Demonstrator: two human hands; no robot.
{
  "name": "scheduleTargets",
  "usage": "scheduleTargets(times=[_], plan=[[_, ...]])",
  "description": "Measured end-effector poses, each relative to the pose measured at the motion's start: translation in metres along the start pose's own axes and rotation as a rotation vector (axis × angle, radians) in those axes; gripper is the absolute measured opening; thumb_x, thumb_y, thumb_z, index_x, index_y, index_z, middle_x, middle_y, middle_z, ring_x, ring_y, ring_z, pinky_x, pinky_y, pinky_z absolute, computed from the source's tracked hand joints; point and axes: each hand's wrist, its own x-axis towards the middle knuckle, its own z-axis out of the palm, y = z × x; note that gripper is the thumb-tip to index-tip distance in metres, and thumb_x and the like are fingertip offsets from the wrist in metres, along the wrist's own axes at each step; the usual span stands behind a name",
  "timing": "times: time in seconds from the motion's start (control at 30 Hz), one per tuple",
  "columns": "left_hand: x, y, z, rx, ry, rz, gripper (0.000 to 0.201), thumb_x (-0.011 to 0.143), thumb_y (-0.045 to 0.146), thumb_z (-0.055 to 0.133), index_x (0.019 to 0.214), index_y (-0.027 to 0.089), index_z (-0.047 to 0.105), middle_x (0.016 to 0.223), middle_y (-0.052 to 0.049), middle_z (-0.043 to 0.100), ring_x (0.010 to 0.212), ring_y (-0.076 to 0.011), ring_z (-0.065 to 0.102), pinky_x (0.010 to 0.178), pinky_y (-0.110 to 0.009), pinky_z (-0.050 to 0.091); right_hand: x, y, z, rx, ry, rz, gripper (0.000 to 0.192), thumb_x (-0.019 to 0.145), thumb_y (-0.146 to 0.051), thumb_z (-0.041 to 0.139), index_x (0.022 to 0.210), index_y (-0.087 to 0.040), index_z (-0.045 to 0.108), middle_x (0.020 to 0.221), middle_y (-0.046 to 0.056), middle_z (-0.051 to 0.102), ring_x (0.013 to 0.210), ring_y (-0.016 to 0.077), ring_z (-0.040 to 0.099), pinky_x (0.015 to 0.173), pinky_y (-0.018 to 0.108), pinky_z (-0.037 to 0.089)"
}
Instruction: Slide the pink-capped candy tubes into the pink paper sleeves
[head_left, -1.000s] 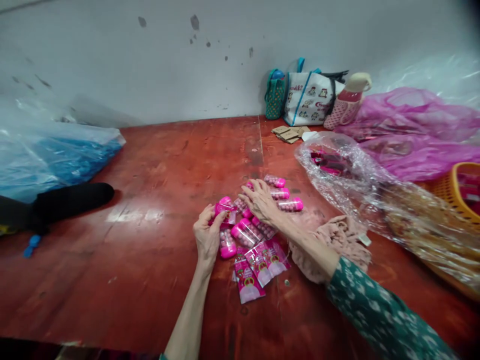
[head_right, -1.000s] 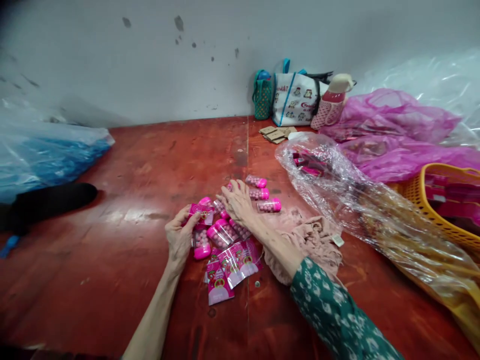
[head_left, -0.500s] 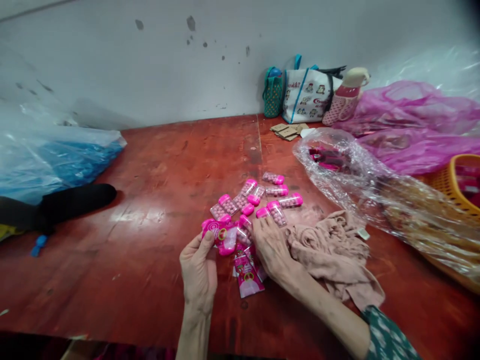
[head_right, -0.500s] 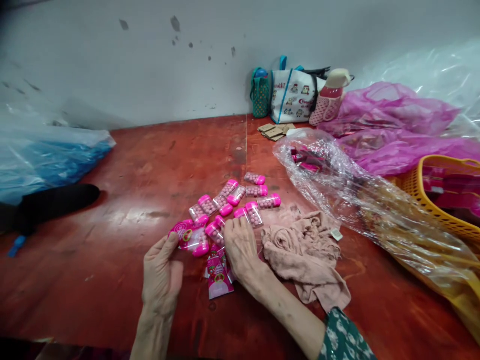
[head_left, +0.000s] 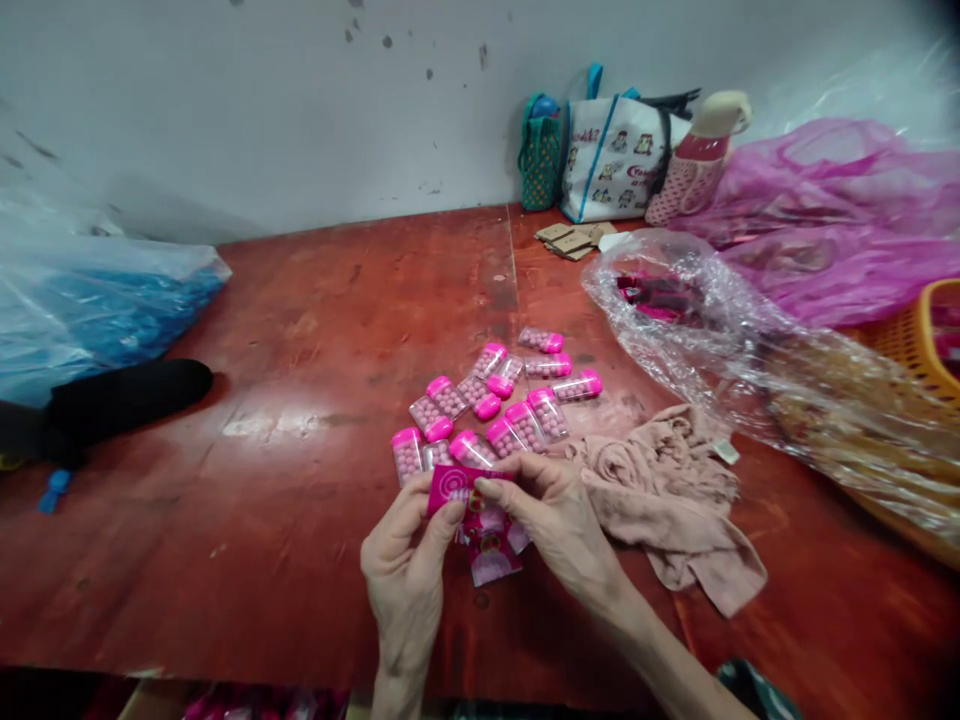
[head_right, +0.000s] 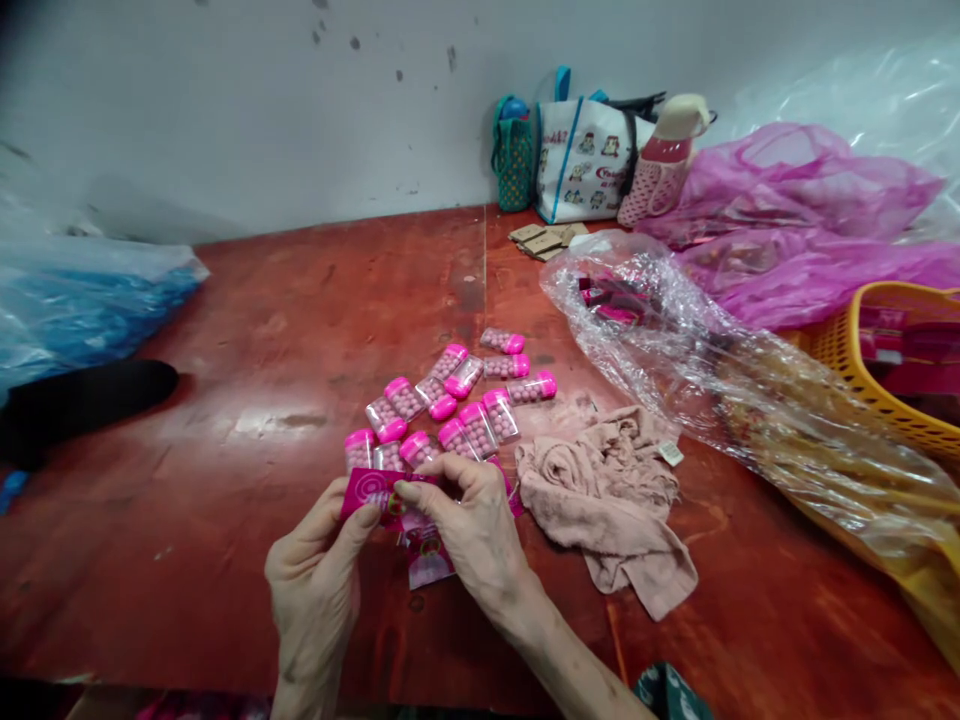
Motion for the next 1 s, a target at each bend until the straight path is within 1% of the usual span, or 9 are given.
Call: scheduleTargets(times=[0.13,0.23,0.3,0.4,0.47,0.53,0.67,0.87,1.0], plan=[[0.002,0.003,0.004,0.034,-0.083,0.062,0.012,0.07,0.018,0.067,0.079,0.021,0.074,0.109,-0.007,0.064,0.101,-0.0241,0.057,0.086,-0.034,0.046,-0.005,0.013,0.002,-0.149,0.093,-0.069,0.033,0.084,-0.034,0.053,0.056,-0.017,0.049,0.053,-0.005,0.038,0.05,0.0086,0.034,0.046,0.022,0.027],[0.005,-0.001,0.006,-0.136,-0.085,-0.029,0.012,0.066,0.016,0.071,0.075,0.022,0.074,0.086,-0.003,0.07,0.08,-0.0171,0.063,0.073,-0.027,0.05,-0.009,0.016,0.001,-0.19,0.091,-0.084,0.042,0.085,-0.037,0.051,0.05,-0.018,0.039,0.052,-0.005,0.031,0.05,0.0085,0.028,0.046,0.024,0.021],[0.007,-0.005,0.007,-0.282,0.017,-0.168,0.011,0.061,0.018,0.075,0.072,0.021,0.074,0.07,0.0,0.07,0.064,-0.0118,0.062,0.062,-0.021,0.051,-0.011,0.016,-0.002,-0.166,0.064,-0.071,0.045,0.087,-0.041,0.047,0.05,-0.018,0.038,0.051,-0.005,0.032,0.049,0.0085,0.029,0.045,0.023,0.021],[0.01,-0.008,0.008,-0.42,0.238,-0.341,0.019,0.05,0.024,0.081,0.066,0.018,0.073,0.064,0.0,0.071,0.058,-0.0109,0.062,0.06,-0.022,0.052,-0.014,0.015,-0.008,-0.065,0.089,-0.031,0.044,0.09,-0.044,0.04,0.057,-0.017,0.05,0.053,-0.004,0.042,0.049,0.0094,0.038,0.047,0.022,0.03],[0.011,-0.009,0.009,-0.452,0.336,-0.377,0.022,0.047,0.024,0.083,0.065,0.017,0.073,0.063,-0.001,0.072,0.057,-0.0112,0.062,0.061,-0.023,0.053,-0.017,0.013,-0.012,-0.04,0.167,-0.038,0.034,0.088,-0.041,0.047,0.065,-0.017,0.056,0.057,-0.003,0.049,0.053,0.0103,0.044,0.051,0.022,0.035],[0.011,-0.01,0.01,-0.462,0.364,-0.38,0.022,0.047,0.023,0.083,0.065,0.016,0.072,0.063,-0.001,0.072,0.057,-0.0109,0.063,0.061,-0.022,0.053,-0.019,0.011,-0.013,-0.043,0.219,-0.078,0.022,0.083,-0.036,0.057,0.071,-0.018,0.059,0.061,-0.003,0.053,0.057,0.0108,0.048,0.053,0.022,0.037],[0.007,-0.01,0.016,-0.466,0.309,-0.391,0.016,0.053,0.022,0.08,0.065,0.015,0.072,0.064,-0.001,0.071,0.057,-0.0101,0.062,0.059,-0.02,0.052,-0.023,0.009,-0.006,-0.039,0.196,-0.201,0.006,0.077,-0.025,0.066,0.078,-0.02,0.066,0.072,0.0,0.061,0.067,0.0135,0.056,0.06,0.024,0.043],[0.0,-0.009,0.02,-0.475,0.211,-0.449,0.012,0.059,0.022,0.077,0.068,0.016,0.072,0.065,-0.001,0.07,0.059,-0.0106,0.061,0.061,-0.021,0.052,-0.021,0.014,-0.002,-0.161,0.2,-0.309,0.014,0.071,-0.021,0.072,0.084,-0.02,0.07,0.08,0.002,0.062,0.075,0.0159,0.059,0.065,0.025,0.046],[-0.001,-0.006,0.019,-0.402,0.114,-0.342,0.015,0.069,0.02,0.069,0.083,0.015,0.072,0.089,-0.006,0.07,0.087,-0.017,0.062,0.076,-0.023,0.05,-0.019,0.016,-0.003,-0.179,0.094,-0.346,0.016,0.067,-0.032,0.074,0.072,-0.018,0.069,0.073,0.002,0.061,0.067,0.015,0.058,0.059,0.025,0.047]])
